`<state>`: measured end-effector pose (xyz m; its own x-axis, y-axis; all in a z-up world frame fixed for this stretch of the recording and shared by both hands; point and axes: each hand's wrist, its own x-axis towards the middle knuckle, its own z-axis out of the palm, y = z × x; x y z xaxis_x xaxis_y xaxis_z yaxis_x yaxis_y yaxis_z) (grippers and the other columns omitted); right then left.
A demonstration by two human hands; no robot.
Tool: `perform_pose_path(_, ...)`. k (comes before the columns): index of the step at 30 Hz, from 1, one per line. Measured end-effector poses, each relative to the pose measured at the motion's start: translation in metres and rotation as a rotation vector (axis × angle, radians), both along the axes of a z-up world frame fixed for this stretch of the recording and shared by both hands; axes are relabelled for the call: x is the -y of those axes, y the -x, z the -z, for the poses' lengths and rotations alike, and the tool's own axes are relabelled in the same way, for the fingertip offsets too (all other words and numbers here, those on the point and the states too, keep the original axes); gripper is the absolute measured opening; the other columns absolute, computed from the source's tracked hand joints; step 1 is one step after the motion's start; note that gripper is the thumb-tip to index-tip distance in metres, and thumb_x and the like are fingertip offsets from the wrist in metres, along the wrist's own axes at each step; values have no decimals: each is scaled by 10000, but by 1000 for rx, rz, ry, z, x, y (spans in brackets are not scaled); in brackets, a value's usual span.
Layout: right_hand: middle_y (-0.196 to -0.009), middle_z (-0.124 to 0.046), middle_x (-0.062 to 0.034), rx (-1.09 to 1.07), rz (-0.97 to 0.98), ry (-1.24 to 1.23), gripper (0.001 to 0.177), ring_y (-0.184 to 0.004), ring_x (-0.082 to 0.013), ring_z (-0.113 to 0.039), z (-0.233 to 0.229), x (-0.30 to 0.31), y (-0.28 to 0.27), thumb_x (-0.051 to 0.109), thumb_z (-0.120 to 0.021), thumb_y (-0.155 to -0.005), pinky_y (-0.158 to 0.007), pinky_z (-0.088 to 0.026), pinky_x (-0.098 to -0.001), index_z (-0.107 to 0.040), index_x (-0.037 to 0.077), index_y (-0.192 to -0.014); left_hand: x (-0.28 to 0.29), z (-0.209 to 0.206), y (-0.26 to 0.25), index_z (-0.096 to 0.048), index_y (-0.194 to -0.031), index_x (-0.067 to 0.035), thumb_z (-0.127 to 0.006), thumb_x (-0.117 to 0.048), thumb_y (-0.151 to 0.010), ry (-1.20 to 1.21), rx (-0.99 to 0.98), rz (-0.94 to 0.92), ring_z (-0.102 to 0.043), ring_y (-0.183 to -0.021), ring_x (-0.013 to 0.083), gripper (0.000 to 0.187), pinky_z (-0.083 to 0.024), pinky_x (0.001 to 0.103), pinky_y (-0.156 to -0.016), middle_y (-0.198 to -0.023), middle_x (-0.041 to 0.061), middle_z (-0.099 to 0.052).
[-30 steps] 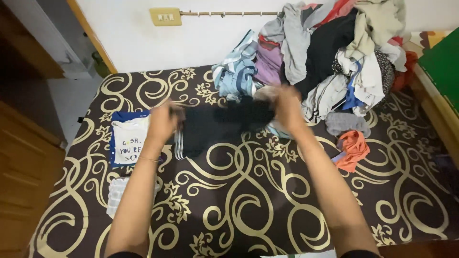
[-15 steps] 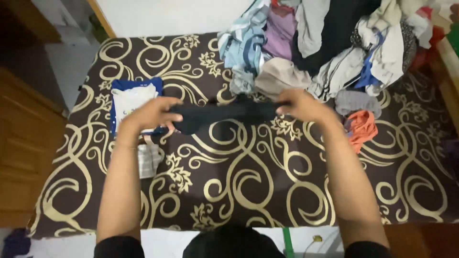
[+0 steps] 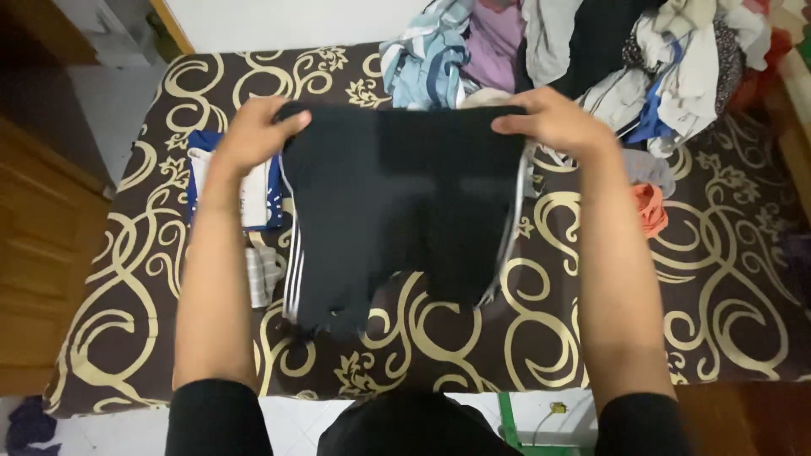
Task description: Fold various items of clothing including t-shirts and small garments on a patterned bed surface.
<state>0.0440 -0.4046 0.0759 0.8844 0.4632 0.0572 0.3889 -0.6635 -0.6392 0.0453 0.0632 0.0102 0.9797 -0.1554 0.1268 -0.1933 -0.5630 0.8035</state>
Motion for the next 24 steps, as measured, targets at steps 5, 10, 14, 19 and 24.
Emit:
perform_pose_path(5, -1351, -730, -59, 195, -199, -54, 229, -758, -191, -679, -5, -94, 57, 141, -732, -757, -713, -559, -350, -767, 44, -961, 61, 17, -33, -716, -1175, -51, -760, -171, -943, 6, 529, -87, -654, -885, 230, 264, -517, 380, -791, -989, 96, -729)
perform_pose_path(10, -1086, -721, -51, 285, -791, 44, 211, -1097, -241, -677, 16, -155, 101, 272, -767, -809, -1034, -353, -541, -699, 72, -821, 112, 47, -34, -563, -1036, -28, -656, 53, -868, 250, 591, 291, -631, -985, 212, 208, -510, 327, -935, -1003, 94, -630)
perform_pose_path(14, -1148, -688, -106, 151, -522, 398, 405, -1033, -292, -669, -7, -140, 82, 350, -727, -880, -889, -531, -397, -645, 152, -1224, 125, 79, -19, -580, -1007, -24, -683, 42, -866, 361, 399, 321, -595, -916, 123, 187, -497, 278, -855, -941, 49, -614)
perform_pose_path(19, -1139, -642, -128, 252, -464, 287, 508, -1023, -335, -647, 1, -111, 41, 113, -652, -770, -805, -517, -443, -672, 124, -1278, 128, 103, 1, -618, -1074, 7, -568, 47, -961, 715, 296, 318, -525, -917, 70, 130, -416, 220, -838, -991, -18, -598)
perform_pose_path(24, -1133, -656, -138, 256, -495, 254, 551, -1039, -363, -642, -3, -106, 26, 41, -632, -739, -842, -509, -454, -672, 116, -1284, 134, 50, 23, -597, -1114, -8, -678, -41, -914, 693, 320, 362, -509, -912, 55, 218, -424, 210, -805, -1019, -45, -589)
